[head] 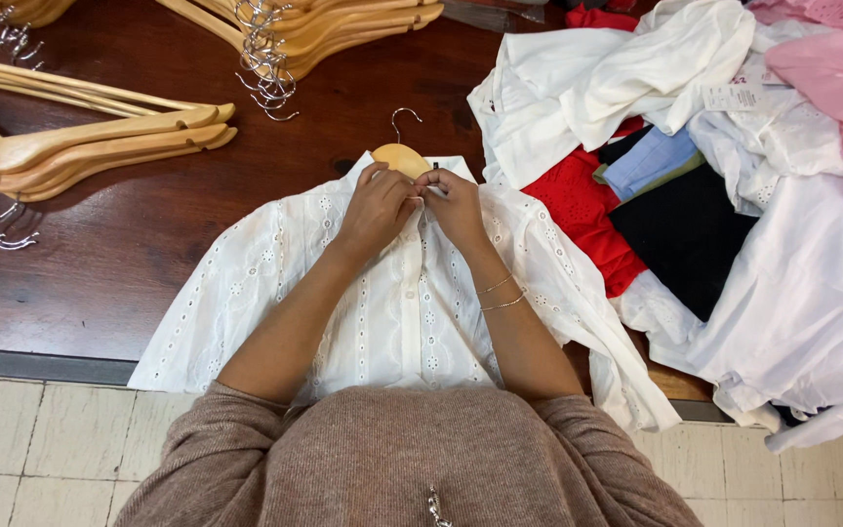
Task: The person picks up shirts from a pile on a table, buttons the top collars, places each shirt onto a wooden hanger, and hangs the hangers on a clothing rack one at a time.
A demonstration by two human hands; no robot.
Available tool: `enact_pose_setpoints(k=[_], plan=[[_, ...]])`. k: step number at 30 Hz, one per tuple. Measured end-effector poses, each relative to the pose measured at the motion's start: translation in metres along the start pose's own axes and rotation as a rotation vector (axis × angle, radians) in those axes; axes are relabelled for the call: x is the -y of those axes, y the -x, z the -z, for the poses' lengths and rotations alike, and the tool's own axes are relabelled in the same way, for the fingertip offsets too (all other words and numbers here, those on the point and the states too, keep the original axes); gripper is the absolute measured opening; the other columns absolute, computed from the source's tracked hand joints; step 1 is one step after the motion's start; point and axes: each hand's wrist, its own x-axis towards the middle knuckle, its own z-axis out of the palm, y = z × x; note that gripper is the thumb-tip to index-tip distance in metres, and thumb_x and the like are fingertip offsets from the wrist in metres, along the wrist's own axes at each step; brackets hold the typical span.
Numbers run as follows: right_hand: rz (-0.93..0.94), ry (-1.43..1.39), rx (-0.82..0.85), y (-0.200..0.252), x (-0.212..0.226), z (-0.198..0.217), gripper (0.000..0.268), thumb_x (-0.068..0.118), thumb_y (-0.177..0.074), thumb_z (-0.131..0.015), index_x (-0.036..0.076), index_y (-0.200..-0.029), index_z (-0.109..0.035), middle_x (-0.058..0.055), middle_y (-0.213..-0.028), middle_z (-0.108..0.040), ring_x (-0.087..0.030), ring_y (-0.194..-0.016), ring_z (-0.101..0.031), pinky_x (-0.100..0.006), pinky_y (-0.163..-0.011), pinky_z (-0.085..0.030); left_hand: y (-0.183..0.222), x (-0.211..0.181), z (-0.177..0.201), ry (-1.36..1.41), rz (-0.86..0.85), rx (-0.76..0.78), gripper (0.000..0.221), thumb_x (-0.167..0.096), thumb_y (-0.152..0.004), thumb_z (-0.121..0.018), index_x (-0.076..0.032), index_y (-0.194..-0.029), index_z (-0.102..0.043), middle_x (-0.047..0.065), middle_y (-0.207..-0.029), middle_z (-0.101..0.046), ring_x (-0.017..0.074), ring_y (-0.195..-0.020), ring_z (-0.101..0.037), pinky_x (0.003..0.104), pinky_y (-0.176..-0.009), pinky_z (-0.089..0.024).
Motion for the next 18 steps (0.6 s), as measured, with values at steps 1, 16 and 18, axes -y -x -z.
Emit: enact_pose_setpoints(k=[1, 16, 18], plan=[[-0.011, -0.002, 0.0, -0.001, -0.011, -0.002, 0.011, 0.011, -0.091, -0.073, 0.017, -0.099, -0.078, -0.002, -0.089, -0.08, -0.012, -0.095, -0.073, -0.039, -0.107, -0.049, 0.001, -0.001, 0.001, 0.005, 0.005, 0.009, 0.018, -0.018, -0.091, -0.079, -0.012, -0.095, -0.062, 0.002, -0.093, -0.063, 0.02, -0.093, -0.067, 0.045, -0.11, -0.041], [-0.045, 0.113, -0.141, 0.03, 0.014, -0.008, 0.009, 0.013, -0.091, -0.079, 0.01, -0.099, -0.081, -0.014, -0.098, -0.079, -0.044, -0.132, -0.054, -0.052, -0.114, -0.041, 0.006, -0.013, 0.005, 0.015, 0.007, 0.063, 0.021, -0.011, -0.086, -0.08, -0.01, -0.078, -0.061, 0.004, -0.086, -0.061, 0.0229, -0.087, -0.066, 0.048, -0.115, -0.035], [-0.005, 0.12, -0.213, 0.035, 0.008, -0.011, 0.009, 0.01, -0.091, -0.076, 0.012, -0.099, -0.081, -0.012, -0.095, -0.079, -0.038, -0.125, -0.061, -0.051, -0.12, -0.034, 0.004, -0.017, 0.005, 0.046, -0.007, 0.049, 0.021, -0.01, -0.085, -0.08, -0.011, -0.081, -0.06, 0.004, -0.085, -0.06, 0.0233, -0.087, -0.066, 0.048, -0.115, -0.035]])
